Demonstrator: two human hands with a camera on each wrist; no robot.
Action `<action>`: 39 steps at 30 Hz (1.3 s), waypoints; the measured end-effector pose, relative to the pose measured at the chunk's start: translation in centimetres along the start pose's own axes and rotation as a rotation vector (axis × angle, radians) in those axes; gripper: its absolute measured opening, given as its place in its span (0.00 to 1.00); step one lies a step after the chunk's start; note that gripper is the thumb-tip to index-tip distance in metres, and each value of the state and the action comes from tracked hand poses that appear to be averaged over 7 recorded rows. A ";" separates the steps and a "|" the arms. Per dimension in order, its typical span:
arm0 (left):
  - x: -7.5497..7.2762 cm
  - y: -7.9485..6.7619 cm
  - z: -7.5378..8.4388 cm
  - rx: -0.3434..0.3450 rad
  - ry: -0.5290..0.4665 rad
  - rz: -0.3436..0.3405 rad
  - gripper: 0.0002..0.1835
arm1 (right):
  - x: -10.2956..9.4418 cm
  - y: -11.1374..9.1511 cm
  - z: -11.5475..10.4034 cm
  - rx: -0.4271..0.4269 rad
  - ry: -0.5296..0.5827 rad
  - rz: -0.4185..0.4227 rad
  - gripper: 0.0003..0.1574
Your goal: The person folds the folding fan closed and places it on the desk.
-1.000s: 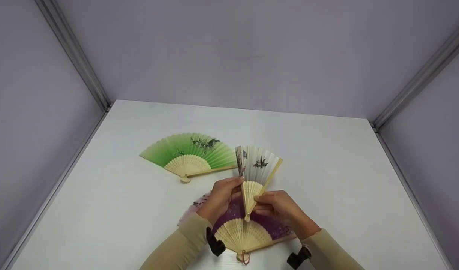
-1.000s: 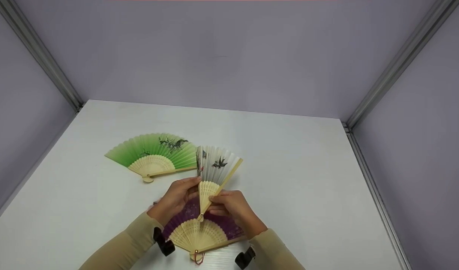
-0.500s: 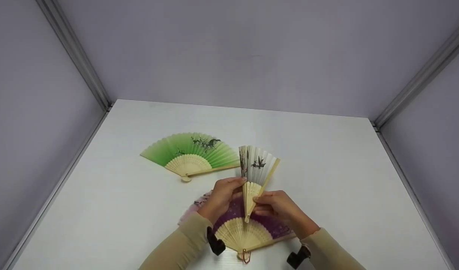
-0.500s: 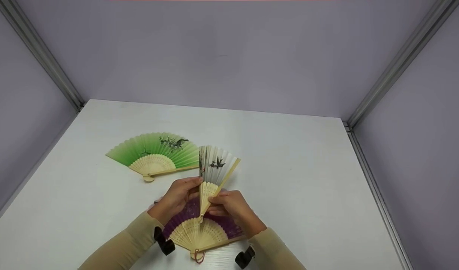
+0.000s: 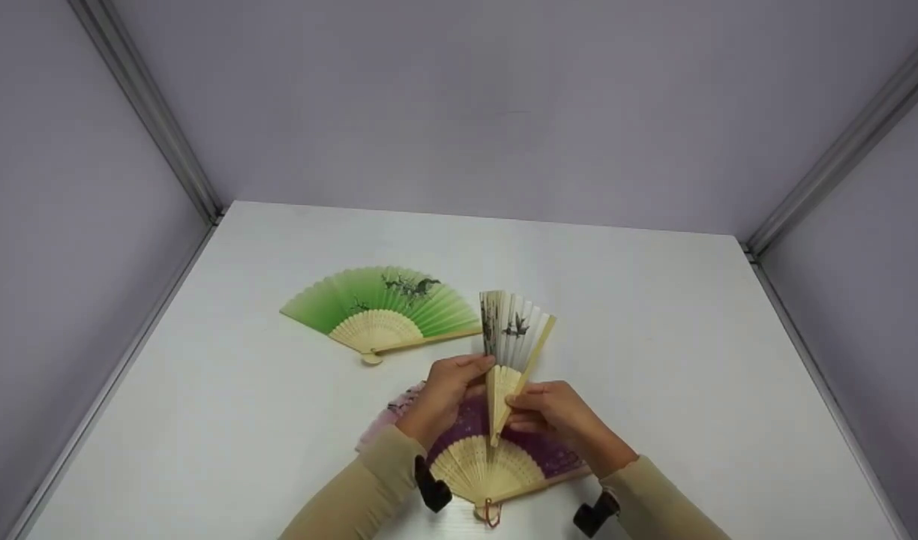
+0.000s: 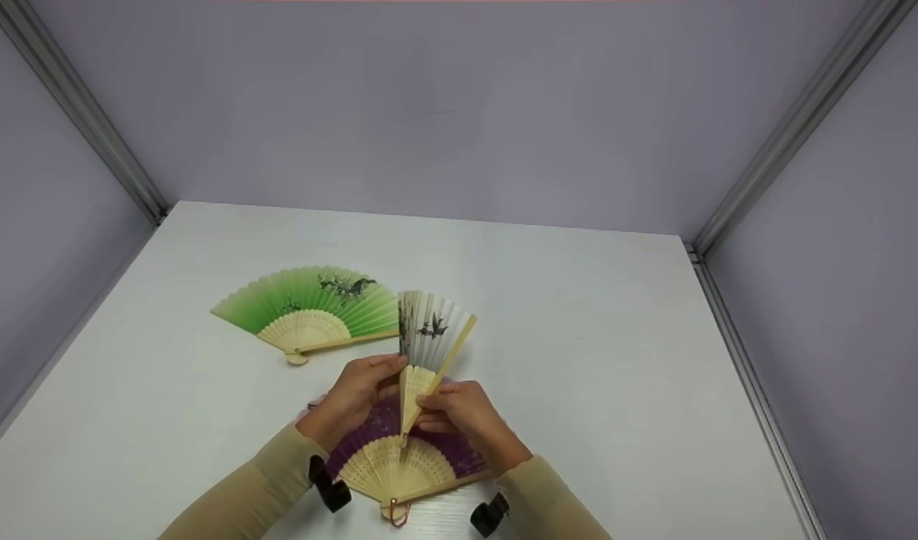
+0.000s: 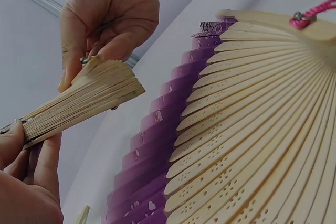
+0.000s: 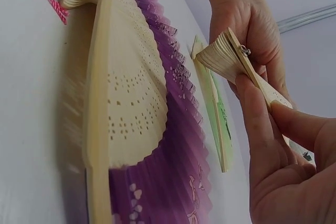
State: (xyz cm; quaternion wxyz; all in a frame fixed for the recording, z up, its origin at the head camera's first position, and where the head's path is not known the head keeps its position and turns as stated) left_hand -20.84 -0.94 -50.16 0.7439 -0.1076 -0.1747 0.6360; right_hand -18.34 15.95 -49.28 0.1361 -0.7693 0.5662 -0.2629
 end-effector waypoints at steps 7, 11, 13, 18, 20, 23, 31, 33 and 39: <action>0.1 0.1 -0.2 -0.010 -0.001 0.008 0.22 | 0.2 0.0 -0.1 -0.025 -0.029 -0.006 0.15; 0.2 0.0 -0.2 -0.011 -0.003 0.018 0.21 | 0.3 -0.1 -0.2 -0.044 -0.052 -0.023 0.13; 0.2 0.0 -0.2 -0.007 -0.010 0.016 0.21 | 0.3 -0.1 -0.3 -0.047 -0.059 -0.027 0.13; 0.3 0.0 -0.2 0.004 -0.016 0.012 0.21 | 0.4 -0.1 -0.4 -0.044 -0.069 -0.027 0.13; 0.3 0.0 -0.2 0.007 -0.008 0.010 0.21 | 0.4 -0.2 -0.4 -0.042 -0.075 -0.029 0.15; 0.4 0.0 -0.1 0.011 0.009 0.008 0.21 | 0.5 -0.2 -0.5 -0.042 -0.086 -0.033 0.17; 0.3 0.0 -0.3 0.020 0.051 0.016 0.23 | 0.7 -0.3 -0.7 -0.059 -0.120 -0.045 0.21; 0.3 0.1 -0.3 0.021 0.060 0.015 0.23 | 0.7 -0.3 -0.7 -0.054 -0.120 -0.040 0.20; 0.4 0.2 -0.4 0.025 0.100 0.021 0.23 | 0.7 -0.2 -0.7 -0.061 -0.146 -0.032 0.17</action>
Point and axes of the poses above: each hand's wrist, its own y-axis towards the middle knuckle, its own x-axis out of the palm, z = x × y, the point moved 4 cm from there along y, towards the middle knuckle, and after that the axes turned 10 degrees about y, right-handed, at the moved point
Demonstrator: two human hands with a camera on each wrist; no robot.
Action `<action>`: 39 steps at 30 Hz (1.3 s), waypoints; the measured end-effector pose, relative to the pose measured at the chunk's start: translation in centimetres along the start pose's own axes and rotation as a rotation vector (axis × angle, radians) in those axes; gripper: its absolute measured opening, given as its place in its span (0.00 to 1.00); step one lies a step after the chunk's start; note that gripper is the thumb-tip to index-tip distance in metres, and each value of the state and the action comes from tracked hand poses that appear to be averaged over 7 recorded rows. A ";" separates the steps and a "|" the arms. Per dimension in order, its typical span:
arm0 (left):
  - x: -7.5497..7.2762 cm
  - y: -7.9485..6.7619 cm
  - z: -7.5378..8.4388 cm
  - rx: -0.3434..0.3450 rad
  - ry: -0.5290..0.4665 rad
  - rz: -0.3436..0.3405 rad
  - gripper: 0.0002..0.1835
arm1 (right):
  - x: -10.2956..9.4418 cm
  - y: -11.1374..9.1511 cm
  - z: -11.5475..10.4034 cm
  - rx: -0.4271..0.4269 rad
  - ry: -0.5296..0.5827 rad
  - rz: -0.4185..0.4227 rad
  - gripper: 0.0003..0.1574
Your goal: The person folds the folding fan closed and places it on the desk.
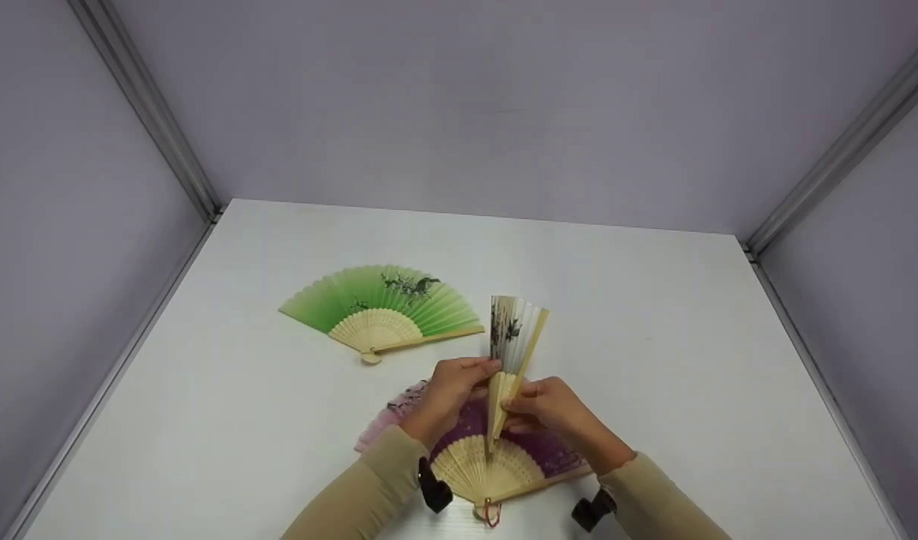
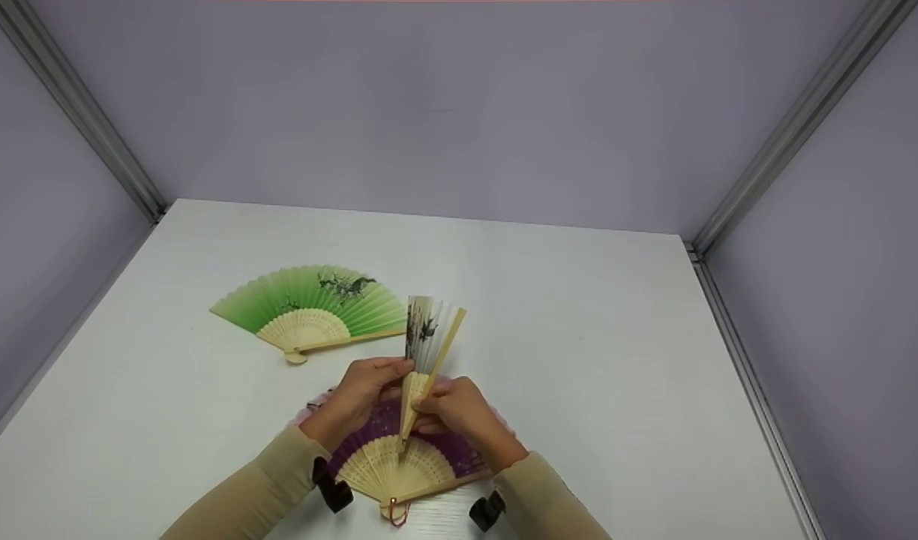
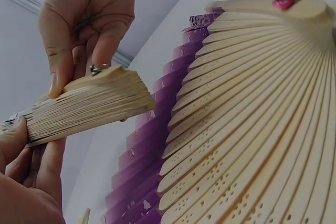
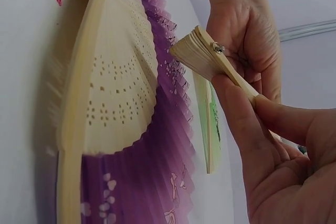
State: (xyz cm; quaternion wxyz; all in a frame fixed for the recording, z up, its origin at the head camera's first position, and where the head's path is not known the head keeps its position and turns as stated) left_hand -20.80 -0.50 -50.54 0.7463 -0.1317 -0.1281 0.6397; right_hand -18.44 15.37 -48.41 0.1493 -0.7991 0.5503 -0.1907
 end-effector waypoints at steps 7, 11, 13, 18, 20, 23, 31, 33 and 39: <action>0.0 0.1 0.0 -0.004 0.012 0.021 0.23 | 0.4 0.0 -0.3 -0.021 -0.029 0.011 0.14; 0.0 0.0 0.1 0.006 0.012 0.021 0.22 | 0.6 -0.1 -0.5 -0.036 -0.066 0.008 0.14; 0.0 -0.1 0.1 0.009 0.008 0.022 0.22 | 0.7 -0.1 -0.6 -0.040 -0.086 0.007 0.14; 0.1 -0.3 0.4 0.019 -0.001 0.023 0.21 | 0.7 -0.1 -0.7 -0.054 -0.130 -0.004 0.14; 0.1 -0.3 0.4 0.022 0.001 0.025 0.21 | 0.7 -0.1 -0.7 -0.059 -0.146 -0.005 0.14; 0.2 -0.2 0.3 0.024 0.007 0.032 0.20 | 0.7 0.0 -0.6 -0.068 -0.166 -0.003 0.15; 0.2 -0.3 0.4 0.045 0.019 0.026 0.20 | 0.9 -0.2 -0.8 -0.081 -0.201 0.019 0.14; 0.3 -0.3 0.4 0.046 0.024 0.025 0.20 | 1.0 -0.2 -0.9 -0.084 -0.213 0.019 0.14; 0.3 -0.5 0.7 0.054 0.039 0.032 0.20 | 1.1 -0.3 -1.1 -0.090 -0.235 0.016 0.15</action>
Point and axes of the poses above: each hand's wrist, its own y-axis towards the middle knuckle, its own x-axis out of the palm, z = x × y, the point moved 4 cm from there along y, towards the middle knuckle, and after that the axes turned 10 degrees about y, right-handed, at the moved point
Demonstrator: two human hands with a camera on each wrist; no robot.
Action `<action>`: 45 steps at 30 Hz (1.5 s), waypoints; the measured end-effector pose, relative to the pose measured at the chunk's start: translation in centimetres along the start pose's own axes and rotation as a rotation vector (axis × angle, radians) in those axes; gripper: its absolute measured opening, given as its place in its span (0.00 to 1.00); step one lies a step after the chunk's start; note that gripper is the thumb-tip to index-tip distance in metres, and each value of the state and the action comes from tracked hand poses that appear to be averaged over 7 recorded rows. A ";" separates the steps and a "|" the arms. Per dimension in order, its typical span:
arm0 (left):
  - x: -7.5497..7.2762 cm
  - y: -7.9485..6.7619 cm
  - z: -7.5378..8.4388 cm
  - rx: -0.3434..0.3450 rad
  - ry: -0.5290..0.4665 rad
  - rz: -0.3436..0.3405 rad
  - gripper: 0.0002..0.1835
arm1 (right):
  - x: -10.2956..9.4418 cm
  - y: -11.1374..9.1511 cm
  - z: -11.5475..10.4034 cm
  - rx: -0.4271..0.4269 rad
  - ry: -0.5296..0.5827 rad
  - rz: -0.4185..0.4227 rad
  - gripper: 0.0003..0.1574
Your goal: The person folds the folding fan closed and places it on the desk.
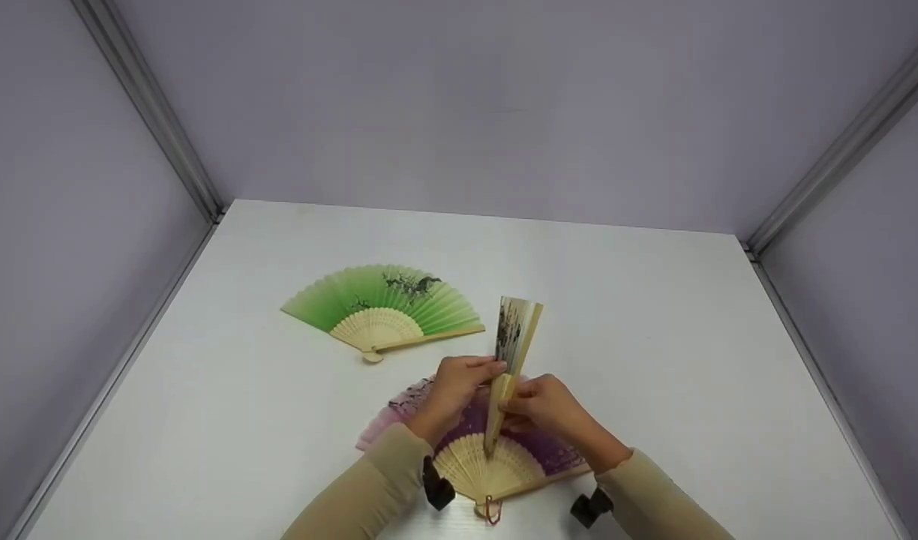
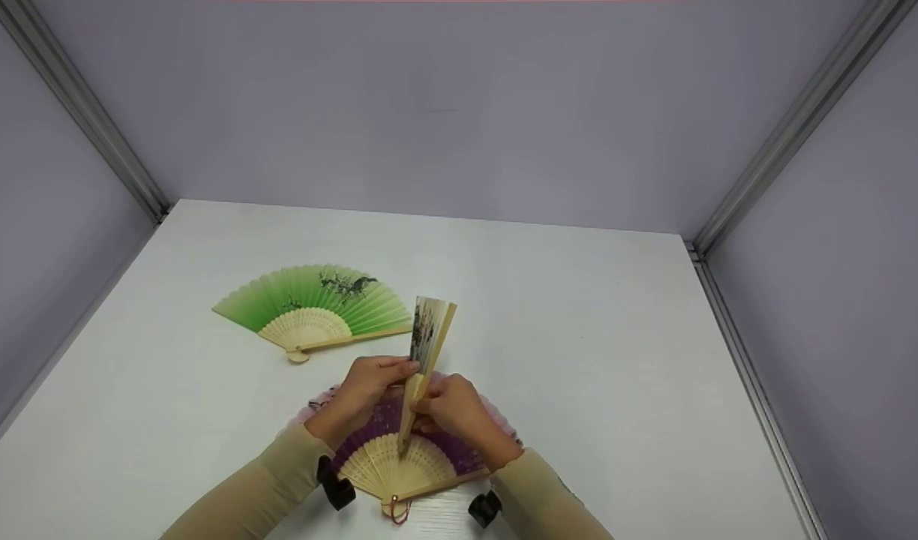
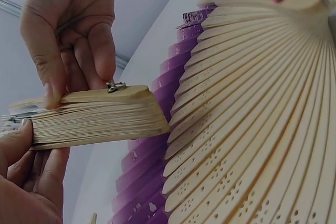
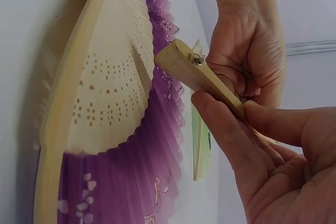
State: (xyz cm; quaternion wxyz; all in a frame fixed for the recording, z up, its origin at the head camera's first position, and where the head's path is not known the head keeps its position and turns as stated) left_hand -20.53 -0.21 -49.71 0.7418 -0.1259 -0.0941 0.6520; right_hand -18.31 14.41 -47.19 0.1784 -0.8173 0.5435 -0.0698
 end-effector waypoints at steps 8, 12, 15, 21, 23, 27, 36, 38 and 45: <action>0.2 0.1 0.1 -0.001 0.016 0.007 0.19 | -0.2 0.0 0.0 0.004 -0.024 0.021 0.14; 0.3 0.0 0.1 -0.003 0.024 0.003 0.20 | -0.3 0.1 0.1 0.007 -0.035 0.044 0.12; 0.3 0.0 0.2 -0.004 0.020 0.004 0.20 | -0.3 0.2 0.1 0.010 -0.035 0.057 0.12; 0.3 0.0 0.3 0.004 0.015 0.012 0.20 | -0.4 0.2 0.2 0.009 -0.020 0.076 0.12; 0.3 0.0 0.3 0.008 0.014 0.018 0.20 | -0.4 0.2 0.1 0.004 -0.009 0.086 0.13; 0.4 0.0 0.4 0.021 0.005 0.015 0.21 | -0.6 0.2 0.0 -0.002 0.022 0.121 0.15; 0.9 0.1 0.9 0.051 -0.038 0.014 0.20 | -1.4 0.4 0.1 -0.054 0.037 0.188 0.15; 1.1 0.3 0.9 0.061 -0.033 0.012 0.20 | -1.6 0.4 0.1 -0.064 0.036 0.190 0.15; 2.0 0.7 0.9 0.045 -0.044 0.008 0.16 | -2.5 0.6 -0.2 -0.064 0.071 0.265 0.14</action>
Point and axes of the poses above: each hand's wrist, its own y-axis towards the middle knuckle, its own x-axis out of the palm, z = x × y, the point moved 4 cm from there along y, towards the middle knuckle, and after that the axes turned 10 degrees about y, right-handed, at the moved point
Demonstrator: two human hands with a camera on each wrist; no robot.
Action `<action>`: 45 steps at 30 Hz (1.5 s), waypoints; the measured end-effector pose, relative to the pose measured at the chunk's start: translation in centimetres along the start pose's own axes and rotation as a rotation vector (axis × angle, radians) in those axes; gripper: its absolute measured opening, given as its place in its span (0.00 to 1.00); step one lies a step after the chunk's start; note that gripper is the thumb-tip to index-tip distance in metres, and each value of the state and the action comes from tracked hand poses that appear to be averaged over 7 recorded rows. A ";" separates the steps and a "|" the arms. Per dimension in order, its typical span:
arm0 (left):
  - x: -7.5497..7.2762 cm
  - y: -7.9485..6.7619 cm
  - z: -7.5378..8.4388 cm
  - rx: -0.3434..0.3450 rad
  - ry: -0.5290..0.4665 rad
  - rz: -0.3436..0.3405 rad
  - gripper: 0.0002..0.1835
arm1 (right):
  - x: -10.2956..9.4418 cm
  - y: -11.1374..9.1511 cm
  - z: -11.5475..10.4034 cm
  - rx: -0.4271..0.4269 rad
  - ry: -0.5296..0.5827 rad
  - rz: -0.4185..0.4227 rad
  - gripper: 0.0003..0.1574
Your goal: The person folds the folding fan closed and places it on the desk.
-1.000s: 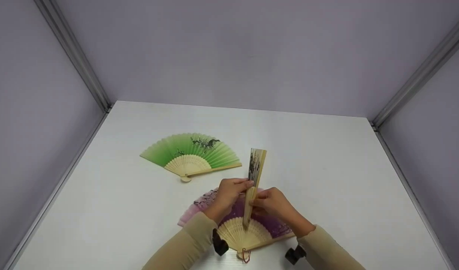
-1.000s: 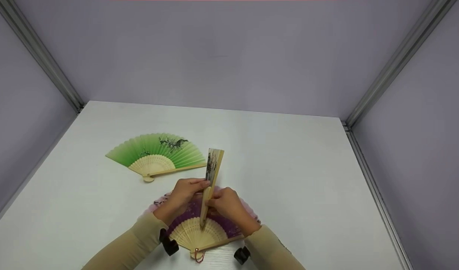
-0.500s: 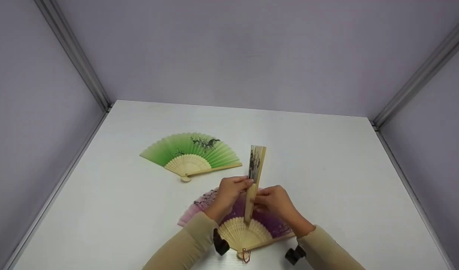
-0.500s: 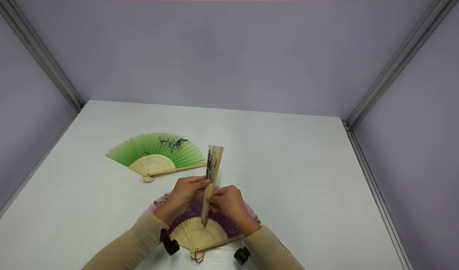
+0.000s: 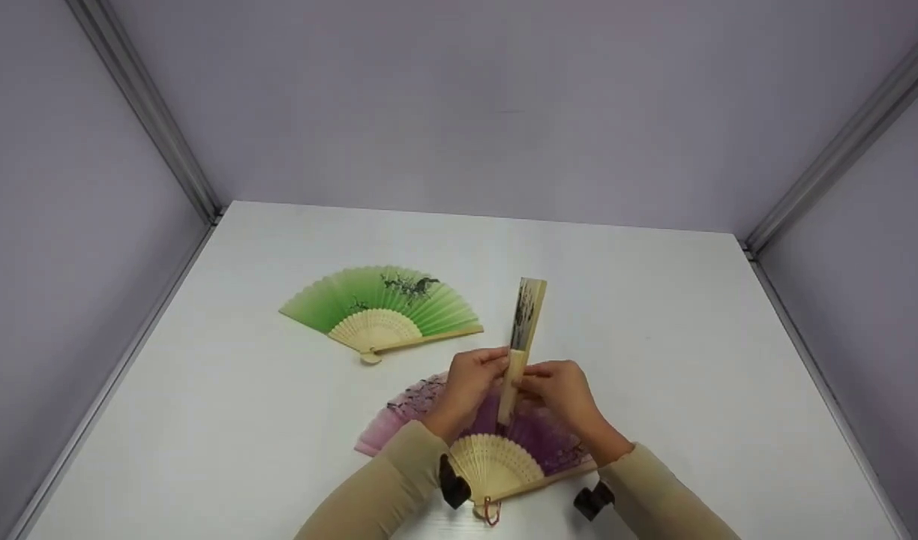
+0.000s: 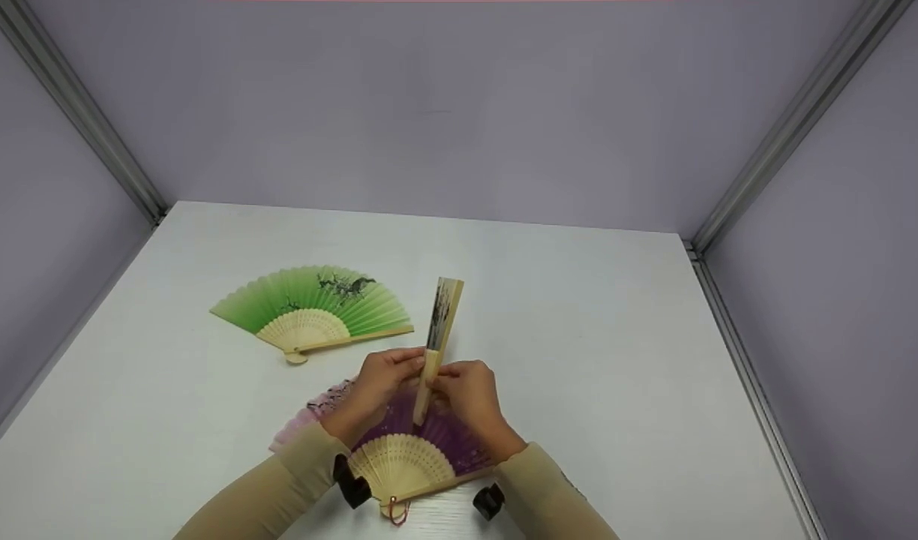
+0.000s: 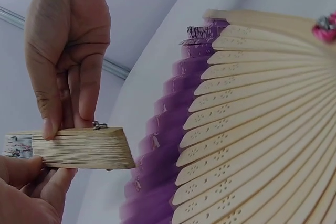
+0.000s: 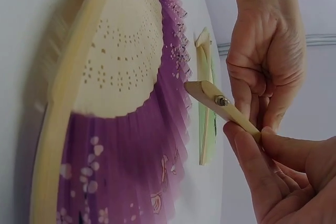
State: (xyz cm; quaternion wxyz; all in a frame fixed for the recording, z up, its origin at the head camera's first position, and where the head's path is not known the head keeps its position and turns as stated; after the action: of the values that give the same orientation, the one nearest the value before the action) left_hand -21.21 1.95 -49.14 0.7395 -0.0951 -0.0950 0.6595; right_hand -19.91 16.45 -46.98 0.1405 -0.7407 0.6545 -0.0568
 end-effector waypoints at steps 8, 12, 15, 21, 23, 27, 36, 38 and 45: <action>0.6 0.9 0.1 0.009 0.032 0.066 0.13 | -1.0 1.2 -0.3 0.030 0.024 0.093 0.14; 1.2 1.8 0.3 -0.005 0.028 0.084 0.12 | -1.7 1.8 -0.6 0.034 0.015 0.122 0.15; 1.9 2.9 0.7 -0.003 0.032 0.087 0.13 | -2.6 2.3 -0.8 0.031 0.036 0.159 0.15; 3.4 5.1 2.1 0.026 0.073 0.098 0.13 | -4.4 3.8 -1.5 0.013 0.070 0.191 0.18; 3.9 5.7 2.6 0.023 0.078 0.110 0.12 | -5.0 4.2 -1.8 0.010 0.073 0.190 0.19; 5.1 6.8 3.3 0.004 0.082 0.122 0.10 | -6.4 4.8 -2.5 0.018 0.047 0.199 0.20; 7.7 8.7 2.9 -0.067 0.071 0.193 0.07 | -9.0 6.7 -2.4 0.104 -0.039 0.226 0.19; 8.3 8.9 2.8 -0.058 0.118 0.207 0.06 | -9.4 7.0 -2.2 0.130 -0.049 0.222 0.19; 9.3 9.2 1.8 -0.028 0.240 0.225 0.07 | -10.3 8.3 -1.2 0.186 -0.068 0.201 0.20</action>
State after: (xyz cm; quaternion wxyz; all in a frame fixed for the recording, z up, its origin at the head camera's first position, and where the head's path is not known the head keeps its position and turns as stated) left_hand -29.46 12.26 -49.69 0.6657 -0.1935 -0.0042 0.7206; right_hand -29.60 25.58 -47.13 0.2357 -0.6568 0.7121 -0.0775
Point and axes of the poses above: each hand's wrist, its own y-axis towards the middle knuckle, its own x-axis out of the palm, z = x × y, the point moved 4 cm from there along y, towards the middle knuckle, and after that the axes turned 10 degrees about y, right-handed, at the moved point
